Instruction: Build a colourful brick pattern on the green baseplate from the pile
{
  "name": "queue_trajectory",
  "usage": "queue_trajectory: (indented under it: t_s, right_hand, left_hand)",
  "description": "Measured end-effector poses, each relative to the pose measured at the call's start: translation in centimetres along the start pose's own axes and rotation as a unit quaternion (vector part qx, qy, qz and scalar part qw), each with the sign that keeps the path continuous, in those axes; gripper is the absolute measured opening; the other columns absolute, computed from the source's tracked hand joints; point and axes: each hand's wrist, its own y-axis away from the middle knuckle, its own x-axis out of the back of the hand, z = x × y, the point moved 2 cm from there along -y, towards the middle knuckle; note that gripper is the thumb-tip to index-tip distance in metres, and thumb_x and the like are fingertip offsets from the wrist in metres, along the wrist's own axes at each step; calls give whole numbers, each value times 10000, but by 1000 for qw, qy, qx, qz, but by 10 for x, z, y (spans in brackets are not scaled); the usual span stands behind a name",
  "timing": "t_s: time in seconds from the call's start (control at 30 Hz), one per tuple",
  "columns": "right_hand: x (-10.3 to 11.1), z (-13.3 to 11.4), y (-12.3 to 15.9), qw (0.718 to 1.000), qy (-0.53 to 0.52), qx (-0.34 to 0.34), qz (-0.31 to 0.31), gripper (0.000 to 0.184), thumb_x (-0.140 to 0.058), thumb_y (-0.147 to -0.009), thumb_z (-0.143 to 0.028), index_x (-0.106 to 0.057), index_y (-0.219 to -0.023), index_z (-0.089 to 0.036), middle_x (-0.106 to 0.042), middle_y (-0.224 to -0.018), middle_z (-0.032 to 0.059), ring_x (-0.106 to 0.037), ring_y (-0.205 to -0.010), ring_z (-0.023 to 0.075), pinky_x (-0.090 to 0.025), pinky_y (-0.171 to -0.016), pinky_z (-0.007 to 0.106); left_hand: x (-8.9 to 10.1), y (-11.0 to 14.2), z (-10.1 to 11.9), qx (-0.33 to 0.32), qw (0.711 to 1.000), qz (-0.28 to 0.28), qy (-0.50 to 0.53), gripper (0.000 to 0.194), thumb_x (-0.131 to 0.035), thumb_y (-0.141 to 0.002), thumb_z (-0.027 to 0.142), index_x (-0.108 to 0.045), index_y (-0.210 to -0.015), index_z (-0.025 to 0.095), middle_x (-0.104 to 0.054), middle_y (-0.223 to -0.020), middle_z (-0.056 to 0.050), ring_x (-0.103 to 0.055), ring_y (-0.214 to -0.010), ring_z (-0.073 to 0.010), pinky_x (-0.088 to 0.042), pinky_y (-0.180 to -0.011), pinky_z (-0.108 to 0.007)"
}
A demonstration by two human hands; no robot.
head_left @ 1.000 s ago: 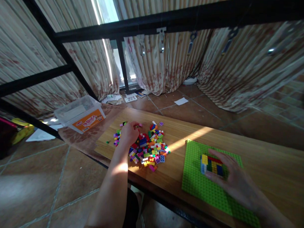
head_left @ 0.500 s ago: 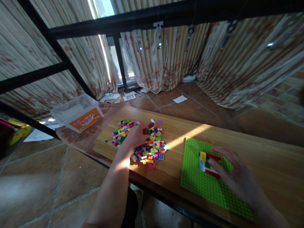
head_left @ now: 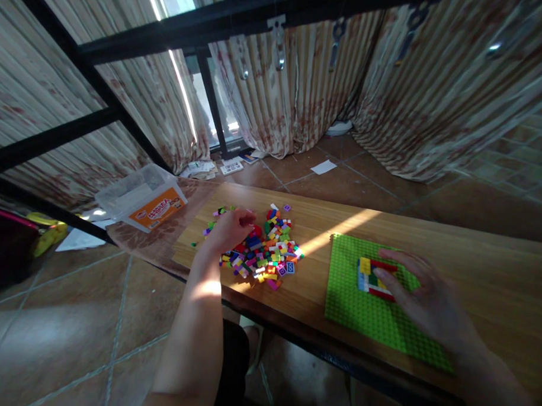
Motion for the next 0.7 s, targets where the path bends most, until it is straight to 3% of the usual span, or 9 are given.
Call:
queue_trajectory:
  t_s: [0.17,0.27,0.33,0.47,0.7]
  right_hand:
    - [-1,-3,0,1000,-5,-2,8,325,-544,-864,-525,-647,-1084,-309,-707,-1045,73,-636,-1013,340,-511,-852,535]
    - [-1,-4,0,1000,-10,11,19,315,-545,-862,-524,-662,-1058,-307,-712,-1021,68,-641,-1002,337,-504,-864,542]
    - [-3,-3,0,999,-14,20,22,301,-548,-860,-510,-669,-1048,-309,-713,-1009,61,-646,-987,332,-494,-885,551]
    - [-6,-1,0,999,-19,15,26,266,-556,-855,-490,-672,-1028,-324,-713,-992,60,-649,-964,341,-487,-897,577]
    - [-10,-5,-2,999,-19,18,27,213,-562,-847,-496,-667,-975,-362,-716,-954,61,-658,-918,364,-494,-863,608]
  left_hand:
    - [29,15,-16,104,992,47,-54,242,-559,-795,229,-745,-931,158,-745,-806,-45,-665,-769,-195,-499,-698,-267]
    - [45,24,-38,195,968,103,-115,280,-559,-790,221,-738,-997,161,-756,-878,-73,-677,-820,-209,-493,-705,-266]
    - [50,28,-51,227,957,102,-147,298,-566,-773,197,-735,-1017,168,-758,-919,-87,-682,-848,-215,-494,-717,-265]
    - [49,30,-68,234,955,58,-173,290,-591,-748,194,-737,-998,177,-757,-916,-88,-686,-846,-216,-491,-716,-262]
    - [38,21,-70,223,961,25,-161,396,-638,-729,241,-703,-1114,180,-747,-1009,-95,-677,-881,-213,-490,-720,-249]
